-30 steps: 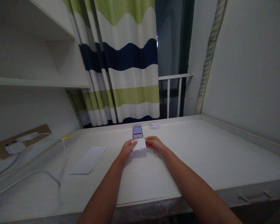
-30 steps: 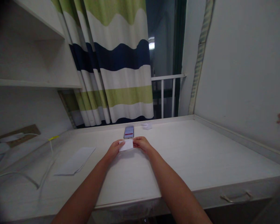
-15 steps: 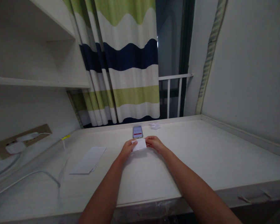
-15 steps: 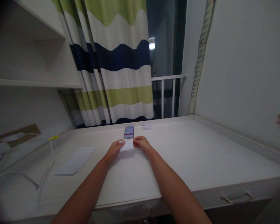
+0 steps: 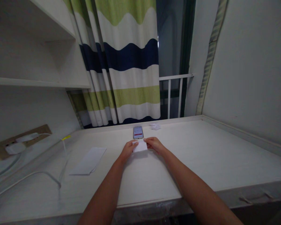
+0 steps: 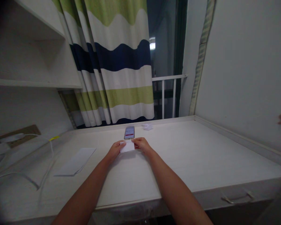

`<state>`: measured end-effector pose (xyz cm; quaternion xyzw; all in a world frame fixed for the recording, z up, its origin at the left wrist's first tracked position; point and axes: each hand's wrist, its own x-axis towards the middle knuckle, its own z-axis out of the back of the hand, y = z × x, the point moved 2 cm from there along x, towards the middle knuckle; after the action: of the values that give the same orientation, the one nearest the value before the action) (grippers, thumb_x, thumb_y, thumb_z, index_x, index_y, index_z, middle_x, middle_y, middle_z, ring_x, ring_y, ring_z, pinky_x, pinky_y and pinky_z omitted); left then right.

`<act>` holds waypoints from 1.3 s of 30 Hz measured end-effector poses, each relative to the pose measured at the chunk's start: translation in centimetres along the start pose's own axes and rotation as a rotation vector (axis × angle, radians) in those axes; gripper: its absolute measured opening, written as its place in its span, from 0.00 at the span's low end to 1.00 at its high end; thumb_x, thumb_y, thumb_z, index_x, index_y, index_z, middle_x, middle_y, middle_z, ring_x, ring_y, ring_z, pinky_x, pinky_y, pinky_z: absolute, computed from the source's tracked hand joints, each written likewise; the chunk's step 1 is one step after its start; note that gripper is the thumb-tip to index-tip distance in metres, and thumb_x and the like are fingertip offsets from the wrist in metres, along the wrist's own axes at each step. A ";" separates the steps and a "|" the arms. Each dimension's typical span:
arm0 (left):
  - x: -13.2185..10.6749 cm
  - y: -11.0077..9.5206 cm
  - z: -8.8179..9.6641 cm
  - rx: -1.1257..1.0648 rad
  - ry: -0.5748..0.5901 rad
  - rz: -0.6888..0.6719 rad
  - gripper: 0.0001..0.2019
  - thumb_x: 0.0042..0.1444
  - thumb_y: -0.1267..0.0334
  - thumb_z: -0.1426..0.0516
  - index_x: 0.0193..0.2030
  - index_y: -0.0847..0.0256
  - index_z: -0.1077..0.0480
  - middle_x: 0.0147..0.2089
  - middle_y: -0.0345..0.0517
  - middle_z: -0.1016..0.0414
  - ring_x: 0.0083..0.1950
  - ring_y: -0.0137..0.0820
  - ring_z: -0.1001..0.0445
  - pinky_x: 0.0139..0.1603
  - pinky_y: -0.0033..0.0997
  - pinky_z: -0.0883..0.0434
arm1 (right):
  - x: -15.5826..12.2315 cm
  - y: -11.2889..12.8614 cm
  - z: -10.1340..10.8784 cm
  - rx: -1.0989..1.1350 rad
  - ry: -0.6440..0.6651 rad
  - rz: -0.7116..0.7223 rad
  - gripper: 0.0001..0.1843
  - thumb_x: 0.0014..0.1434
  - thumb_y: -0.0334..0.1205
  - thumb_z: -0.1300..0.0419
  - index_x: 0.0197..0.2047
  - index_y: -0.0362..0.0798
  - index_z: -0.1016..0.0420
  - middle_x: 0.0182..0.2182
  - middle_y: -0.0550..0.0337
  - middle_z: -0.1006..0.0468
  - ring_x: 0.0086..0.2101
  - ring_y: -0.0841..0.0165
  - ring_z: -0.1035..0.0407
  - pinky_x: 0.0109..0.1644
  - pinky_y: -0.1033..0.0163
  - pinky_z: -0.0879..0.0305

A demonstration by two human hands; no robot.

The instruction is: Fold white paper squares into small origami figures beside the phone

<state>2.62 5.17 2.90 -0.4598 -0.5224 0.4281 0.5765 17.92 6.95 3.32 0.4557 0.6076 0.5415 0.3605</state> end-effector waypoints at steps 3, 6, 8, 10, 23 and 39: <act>0.0 0.1 -0.1 -0.001 0.008 0.005 0.18 0.37 0.54 0.40 0.29 0.69 0.30 0.21 0.41 0.32 0.22 0.24 0.38 0.24 0.24 0.43 | 0.5 -0.4 0.2 -0.062 -0.011 0.075 0.17 0.37 0.50 0.37 0.18 0.43 0.32 0.16 0.62 0.32 0.20 0.74 0.39 0.27 0.67 0.42; 0.1 0.4 -0.1 -0.012 0.021 0.018 0.18 0.37 0.52 0.40 0.27 0.69 0.30 0.19 0.40 0.33 0.21 0.23 0.39 0.23 0.23 0.44 | 1.0 -0.6 0.4 -0.212 -0.063 0.183 0.19 0.41 0.52 0.41 0.17 0.43 0.34 0.13 0.64 0.36 0.17 0.75 0.42 0.24 0.68 0.45; 0.2 0.5 0.0 -0.018 0.025 0.029 0.19 0.36 0.52 0.40 0.26 0.69 0.30 0.19 0.41 0.33 0.20 0.23 0.39 0.22 0.23 0.44 | 1.1 -0.6 0.4 -0.305 -0.094 0.247 0.19 0.44 0.52 0.43 0.16 0.44 0.34 0.12 0.65 0.37 0.17 0.75 0.43 0.23 0.68 0.46; 0.3 0.5 0.0 -0.018 0.019 0.036 0.19 0.36 0.52 0.40 0.27 0.69 0.30 0.20 0.41 0.32 0.20 0.23 0.39 0.22 0.23 0.44 | 1.1 -0.5 0.3 -0.335 -0.101 0.264 0.19 0.44 0.52 0.44 0.16 0.44 0.35 0.12 0.65 0.38 0.17 0.75 0.43 0.22 0.69 0.47; -0.2 -0.3 -0.1 0.053 -0.026 0.007 0.19 0.37 0.51 0.40 0.27 0.69 0.28 0.20 0.43 0.31 0.21 0.25 0.37 0.23 0.24 0.43 | 0.4 0.0 -0.3 -0.222 -0.018 0.191 0.18 0.40 0.51 0.40 0.15 0.44 0.36 0.12 0.66 0.38 0.16 0.76 0.45 0.21 0.69 0.49; -0.4 -1.1 -0.2 0.054 -0.101 -0.074 0.16 0.38 0.53 0.41 0.24 0.67 0.27 0.21 0.42 0.29 0.23 0.27 0.35 0.26 0.25 0.40 | 0.5 0.0 -0.7 -0.035 -0.028 0.179 0.14 0.36 0.47 0.37 0.18 0.44 0.32 0.15 0.65 0.35 0.20 0.75 0.42 0.26 0.68 0.45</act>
<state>2.78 4.57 3.92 -0.4023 -0.5555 0.4432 0.5771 17.05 7.19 3.43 0.5091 0.5499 0.5757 0.3270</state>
